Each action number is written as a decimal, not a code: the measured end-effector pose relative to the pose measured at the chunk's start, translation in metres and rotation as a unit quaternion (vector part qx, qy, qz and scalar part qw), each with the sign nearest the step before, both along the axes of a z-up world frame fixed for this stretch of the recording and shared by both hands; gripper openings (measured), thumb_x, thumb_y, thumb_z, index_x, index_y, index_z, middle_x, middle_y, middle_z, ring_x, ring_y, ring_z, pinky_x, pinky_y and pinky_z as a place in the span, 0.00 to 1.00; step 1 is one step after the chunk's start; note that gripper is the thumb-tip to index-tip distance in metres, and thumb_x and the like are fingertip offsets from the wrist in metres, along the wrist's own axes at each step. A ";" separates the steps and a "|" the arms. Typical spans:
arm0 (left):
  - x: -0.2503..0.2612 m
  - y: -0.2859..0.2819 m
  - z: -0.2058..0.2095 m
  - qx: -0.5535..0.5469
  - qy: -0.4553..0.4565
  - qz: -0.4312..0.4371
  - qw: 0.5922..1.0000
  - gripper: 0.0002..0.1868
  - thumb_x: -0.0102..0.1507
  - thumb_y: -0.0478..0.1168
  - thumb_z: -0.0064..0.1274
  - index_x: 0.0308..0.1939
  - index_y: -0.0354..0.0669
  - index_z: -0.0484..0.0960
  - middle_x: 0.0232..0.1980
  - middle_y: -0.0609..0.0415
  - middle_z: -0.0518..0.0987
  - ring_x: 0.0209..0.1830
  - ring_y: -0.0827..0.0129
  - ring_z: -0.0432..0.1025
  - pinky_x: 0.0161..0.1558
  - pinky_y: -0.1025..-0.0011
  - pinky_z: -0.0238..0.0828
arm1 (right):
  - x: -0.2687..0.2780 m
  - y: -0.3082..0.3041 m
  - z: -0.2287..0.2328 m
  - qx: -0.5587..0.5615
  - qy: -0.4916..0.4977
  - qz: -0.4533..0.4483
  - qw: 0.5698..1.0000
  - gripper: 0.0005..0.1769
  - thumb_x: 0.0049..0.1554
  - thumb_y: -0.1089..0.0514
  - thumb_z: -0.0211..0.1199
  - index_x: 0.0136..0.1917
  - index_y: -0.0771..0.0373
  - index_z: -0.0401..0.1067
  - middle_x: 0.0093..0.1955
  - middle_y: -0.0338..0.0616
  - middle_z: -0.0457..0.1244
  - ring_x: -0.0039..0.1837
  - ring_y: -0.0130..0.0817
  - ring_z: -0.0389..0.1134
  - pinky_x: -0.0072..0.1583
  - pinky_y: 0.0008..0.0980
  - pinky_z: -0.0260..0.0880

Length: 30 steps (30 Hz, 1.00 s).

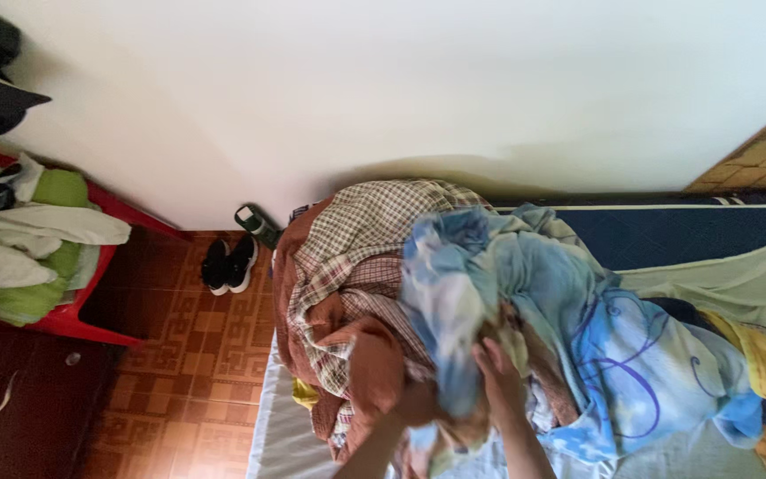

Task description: The person organizes a bedroom by moving a red pillow from a chair to the bed, then back to the chair. They hang a beige cap on a wall hook, place a white pillow on the chair, and fold a patterned blanket and a yellow blanket on the bed.

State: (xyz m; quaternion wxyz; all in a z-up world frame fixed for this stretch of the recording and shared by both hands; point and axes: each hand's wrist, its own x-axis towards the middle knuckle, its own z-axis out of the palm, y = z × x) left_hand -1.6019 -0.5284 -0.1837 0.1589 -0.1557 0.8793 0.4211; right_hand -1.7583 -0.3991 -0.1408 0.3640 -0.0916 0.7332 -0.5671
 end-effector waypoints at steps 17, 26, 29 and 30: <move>-0.026 0.016 0.030 0.196 0.118 0.389 0.892 0.44 0.56 0.55 0.69 0.67 0.45 0.62 0.54 0.40 0.77 0.49 0.52 0.76 0.47 0.62 0.75 | 0.007 0.087 -0.077 0.020 -0.038 -0.210 0.977 0.31 0.46 0.57 0.66 0.63 0.69 0.72 0.56 0.54 0.69 0.53 0.49 0.69 0.53 0.46 0.69; -0.087 0.133 -0.011 -0.046 0.009 -0.066 0.997 0.33 0.63 0.53 0.60 0.63 0.32 0.76 0.56 0.29 0.80 0.54 0.40 0.76 0.62 0.37 0.57 | 0.029 0.167 -0.052 0.214 0.309 -0.223 0.899 0.28 0.52 0.61 0.69 0.65 0.67 0.69 0.65 0.60 0.63 0.66 0.50 0.63 0.67 0.44 0.63; -0.071 0.146 -0.033 0.014 0.054 -0.218 0.974 0.34 0.54 0.44 0.61 0.64 0.36 0.78 0.60 0.29 0.75 0.60 0.39 0.70 0.61 0.44 0.60 | 0.011 0.168 -0.019 0.084 0.413 -0.285 0.861 0.34 0.53 0.59 0.69 0.70 0.69 0.64 0.70 0.62 0.59 0.71 0.52 0.59 0.71 0.46 0.58; -0.065 0.145 -0.037 0.083 0.068 -0.231 0.967 0.37 0.48 0.41 0.61 0.64 0.38 0.79 0.61 0.30 0.74 0.62 0.40 0.68 0.59 0.53 0.67 | 0.005 0.163 -0.006 0.066 0.424 -0.253 0.867 0.36 0.53 0.59 0.69 0.72 0.70 0.63 0.72 0.62 0.58 0.73 0.53 0.57 0.72 0.47 0.56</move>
